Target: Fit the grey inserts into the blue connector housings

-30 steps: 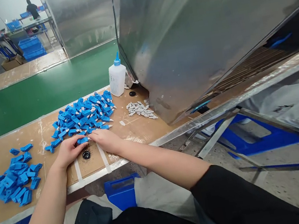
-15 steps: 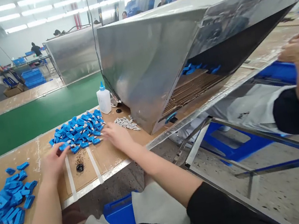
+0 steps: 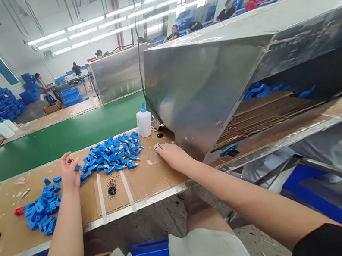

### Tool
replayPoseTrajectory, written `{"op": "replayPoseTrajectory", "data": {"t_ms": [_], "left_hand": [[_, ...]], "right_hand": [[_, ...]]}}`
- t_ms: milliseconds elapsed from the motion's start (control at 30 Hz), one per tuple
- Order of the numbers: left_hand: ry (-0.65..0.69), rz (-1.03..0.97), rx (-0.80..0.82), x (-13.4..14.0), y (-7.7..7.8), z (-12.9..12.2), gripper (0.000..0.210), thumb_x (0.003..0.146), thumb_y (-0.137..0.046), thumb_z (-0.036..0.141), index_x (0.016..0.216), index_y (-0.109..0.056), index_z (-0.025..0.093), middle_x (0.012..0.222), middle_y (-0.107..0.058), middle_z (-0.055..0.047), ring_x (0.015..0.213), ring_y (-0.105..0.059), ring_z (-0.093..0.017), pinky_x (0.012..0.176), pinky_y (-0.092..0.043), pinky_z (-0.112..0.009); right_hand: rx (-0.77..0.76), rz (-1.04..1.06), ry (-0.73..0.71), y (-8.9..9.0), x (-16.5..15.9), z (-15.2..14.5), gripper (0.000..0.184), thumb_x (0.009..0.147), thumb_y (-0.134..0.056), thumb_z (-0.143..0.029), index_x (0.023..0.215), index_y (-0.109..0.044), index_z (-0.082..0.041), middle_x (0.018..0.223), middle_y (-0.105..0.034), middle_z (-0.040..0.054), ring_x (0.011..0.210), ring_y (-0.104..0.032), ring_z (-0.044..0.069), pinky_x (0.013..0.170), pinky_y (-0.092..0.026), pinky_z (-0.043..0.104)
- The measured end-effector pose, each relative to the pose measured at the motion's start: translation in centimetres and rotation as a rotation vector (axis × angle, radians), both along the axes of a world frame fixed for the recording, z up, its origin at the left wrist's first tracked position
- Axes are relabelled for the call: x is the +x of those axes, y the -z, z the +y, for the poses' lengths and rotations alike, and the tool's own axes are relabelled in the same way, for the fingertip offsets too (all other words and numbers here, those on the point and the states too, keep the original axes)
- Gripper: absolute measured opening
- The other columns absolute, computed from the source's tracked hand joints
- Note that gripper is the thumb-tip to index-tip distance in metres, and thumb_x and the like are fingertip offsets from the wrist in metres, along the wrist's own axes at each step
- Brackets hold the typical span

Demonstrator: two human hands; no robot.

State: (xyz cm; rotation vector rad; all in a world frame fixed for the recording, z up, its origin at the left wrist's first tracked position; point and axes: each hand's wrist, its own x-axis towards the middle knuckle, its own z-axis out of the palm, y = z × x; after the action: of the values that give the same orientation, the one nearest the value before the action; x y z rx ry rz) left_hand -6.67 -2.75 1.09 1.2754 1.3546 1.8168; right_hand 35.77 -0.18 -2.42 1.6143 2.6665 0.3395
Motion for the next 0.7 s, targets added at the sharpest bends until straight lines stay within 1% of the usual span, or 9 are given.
{"op": "replayPoseTrajectory", "data": {"t_ms": [67, 100, 200, 267, 367, 433, 500, 600, 700], "left_hand": [[0.079, -0.352, 0.117, 0.4, 0.5, -0.2, 0.054, 0.068, -0.079, 0.019, 0.115, -0.056, 0.03, 0.091, -0.06, 0.002, 0.084, -0.062, -0.01, 0.074, -0.05, -0.021], [0.086, -0.459, 0.147, 0.7, 0.7, -0.2, 0.051, 0.068, -0.078, 0.016, 0.111, -0.055, 0.03, 0.093, -0.061, 0.002, 0.089, -0.064, -0.01, 0.077, -0.051, -0.021], [0.089, -0.591, 0.138, 1.6, 1.3, 0.1, 0.033, 0.08, -0.073, 0.022, 0.107, -0.054, 0.027, 0.101, -0.066, -0.001, 0.093, -0.066, -0.011, 0.076, -0.054, -0.021], [0.088, -0.617, 0.105, 2.0, 1.6, 0.1, 0.028, 0.086, -0.07, 0.031, 0.109, -0.054, 0.026, 0.098, -0.066, -0.001, 0.073, -0.063, -0.008, 0.059, -0.049, -0.017], [0.14, -0.61, 0.108, 2.7, 2.1, -0.2, 0.034, 0.091, -0.064, 0.051, 0.11, -0.055, 0.025, 0.073, -0.051, 0.005, 0.042, -0.032, -0.003, 0.035, -0.024, -0.017], [0.18, -0.564, 0.13, 3.5, 2.3, -0.3, 0.042, 0.089, -0.064, 0.059, 0.111, -0.054, 0.024, 0.066, -0.041, 0.008, 0.04, -0.022, -0.003, 0.034, -0.017, -0.019], [0.175, -0.472, 0.123, 4.4, 2.6, -0.4, 0.047, 0.08, -0.077, 0.051, 0.112, -0.052, 0.026, 0.071, -0.044, 0.008, 0.043, -0.029, -0.003, 0.037, -0.022, -0.018], [0.178, -0.293, 0.052, 5.8, 3.0, -0.6, 0.049, 0.075, -0.081, 0.037, 0.112, -0.051, 0.027, 0.086, -0.055, 0.005, 0.047, -0.039, -0.002, 0.042, -0.032, -0.018], [0.215, -0.136, -0.021, 6.4, 3.6, -1.2, 0.032, 0.087, -0.066, 0.044, 0.107, -0.053, 0.023, 0.092, -0.064, 0.001, 0.044, -0.042, -0.003, 0.042, -0.032, -0.02]], "right_hand": [[0.012, -0.047, 0.002, -0.5, -0.4, 0.1, 0.028, 0.094, -0.043, 0.0, 0.107, -0.067, -0.008, 0.111, -0.064, 0.0215, 0.102, -0.061, 0.029, 0.081, -0.04, 0.036], [0.012, -0.067, -0.001, -0.8, -0.6, 0.2, 0.027, 0.094, -0.044, -0.001, 0.106, -0.067, -0.008, 0.111, -0.063, 0.0223, 0.103, -0.061, 0.03, 0.082, -0.04, 0.036], [-0.024, -0.106, -0.008, -1.1, -1.1, 0.8, 0.026, 0.095, -0.045, -0.002, 0.103, -0.069, -0.007, 0.109, -0.064, 0.022, 0.103, -0.062, 0.029, 0.082, -0.04, 0.036], [-0.051, -0.134, -0.013, -1.1, -1.0, 1.2, 0.024, 0.094, -0.047, -0.002, 0.102, -0.069, -0.008, 0.106, -0.066, 0.0205, 0.101, -0.063, 0.028, 0.082, -0.04, 0.035], [-0.041, -0.093, -0.027, -1.1, -0.6, 1.6, 0.023, 0.092, -0.049, 0.001, 0.101, -0.069, -0.007, 0.106, -0.067, 0.0194, 0.1, -0.064, 0.026, 0.083, -0.041, 0.033], [-0.062, 0.102, -0.046, -1.1, -1.1, 1.5, 0.017, 0.093, -0.053, -0.003, 0.098, -0.069, -0.008, 0.104, -0.068, 0.018, 0.097, -0.064, 0.024, 0.082, -0.043, 0.032], [-0.197, 0.455, -0.089, -1.0, -2.7, 1.0, 0.011, 0.095, -0.059, -0.015, 0.095, -0.069, -0.01, 0.096, -0.07, 0.0131, 0.088, -0.065, 0.02, 0.078, -0.046, 0.029], [-0.578, 1.059, -0.23, -0.2, -7.3, -0.2, 0.025, 0.093, -0.067, -0.037, 0.104, -0.069, -0.014, 0.095, -0.072, 0.0065, 0.078, -0.064, 0.015, 0.073, -0.051, 0.028], [-0.903, 1.37, -0.34, 1.1, -12.3, -1.8, 0.036, 0.087, -0.074, -0.046, 0.109, -0.069, -0.017, 0.092, -0.071, 0.0026, 0.073, -0.064, 0.012, 0.072, -0.053, 0.027]]}}
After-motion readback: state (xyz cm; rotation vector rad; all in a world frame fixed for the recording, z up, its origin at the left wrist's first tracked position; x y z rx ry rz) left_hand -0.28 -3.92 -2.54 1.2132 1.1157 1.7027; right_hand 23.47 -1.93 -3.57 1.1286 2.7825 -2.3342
